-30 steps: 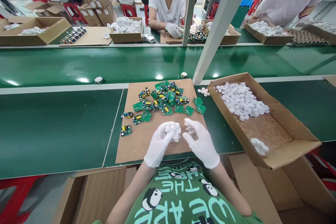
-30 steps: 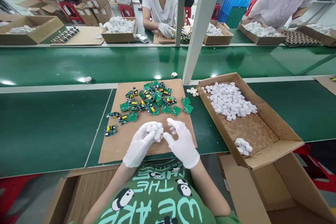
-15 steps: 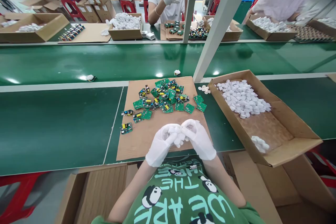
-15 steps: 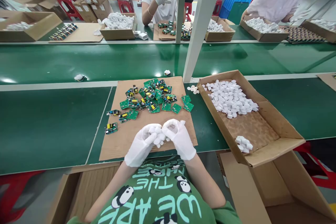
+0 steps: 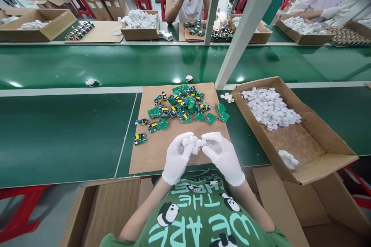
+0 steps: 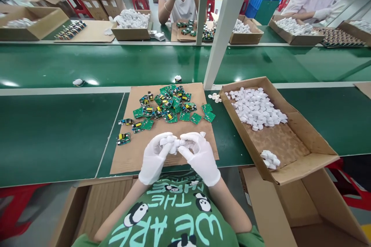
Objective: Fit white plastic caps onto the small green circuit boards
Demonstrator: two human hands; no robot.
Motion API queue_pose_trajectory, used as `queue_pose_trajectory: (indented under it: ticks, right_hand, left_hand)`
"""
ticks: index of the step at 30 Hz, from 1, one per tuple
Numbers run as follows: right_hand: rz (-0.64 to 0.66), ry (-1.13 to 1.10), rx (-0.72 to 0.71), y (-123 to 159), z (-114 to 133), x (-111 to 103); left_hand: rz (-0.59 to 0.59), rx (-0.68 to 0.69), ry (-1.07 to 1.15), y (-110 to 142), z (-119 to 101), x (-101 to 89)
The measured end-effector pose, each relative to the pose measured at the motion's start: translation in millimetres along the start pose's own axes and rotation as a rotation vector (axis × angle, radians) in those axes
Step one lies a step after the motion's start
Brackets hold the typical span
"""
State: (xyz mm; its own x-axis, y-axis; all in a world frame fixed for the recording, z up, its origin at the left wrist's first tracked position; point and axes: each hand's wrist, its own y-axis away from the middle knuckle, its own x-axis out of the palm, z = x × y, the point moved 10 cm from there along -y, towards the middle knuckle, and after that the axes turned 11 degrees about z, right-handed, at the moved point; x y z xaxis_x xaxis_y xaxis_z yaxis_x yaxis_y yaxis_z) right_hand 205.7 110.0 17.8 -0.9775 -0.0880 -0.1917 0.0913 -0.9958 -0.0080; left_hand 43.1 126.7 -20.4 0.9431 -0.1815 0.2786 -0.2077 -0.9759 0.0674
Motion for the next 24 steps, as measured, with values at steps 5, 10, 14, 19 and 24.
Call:
queue_pose_trajectory:
  ticks: [5, 10, 14, 19, 24]
  right_hand:
    - [0.029, -0.108, 0.099, -6.4, -17.0, 11.1]
    - [0.134, -0.349, 0.181, -12.1, -32.6, 26.7]
    - [0.199, -0.496, 0.189, -12.6, -38.6, 36.4]
    - [0.188, -0.421, 0.149, -12.7, -33.0, 32.8]
    - [0.110, -0.436, 0.164, -14.7, -32.6, 26.1]
  left_hand:
    - [-0.015, 0.056, -0.211, 4.0, -12.7, 1.4]
    - [-0.009, 0.101, -0.249, 5.2, -15.3, -1.6]
    - [0.026, 0.169, -0.310, 5.9, -22.4, -0.8]
    - [0.074, 0.186, -0.276, 5.3, -24.7, 4.3]
    - [-0.002, 0.140, -0.158, 7.2, -17.2, -3.9]
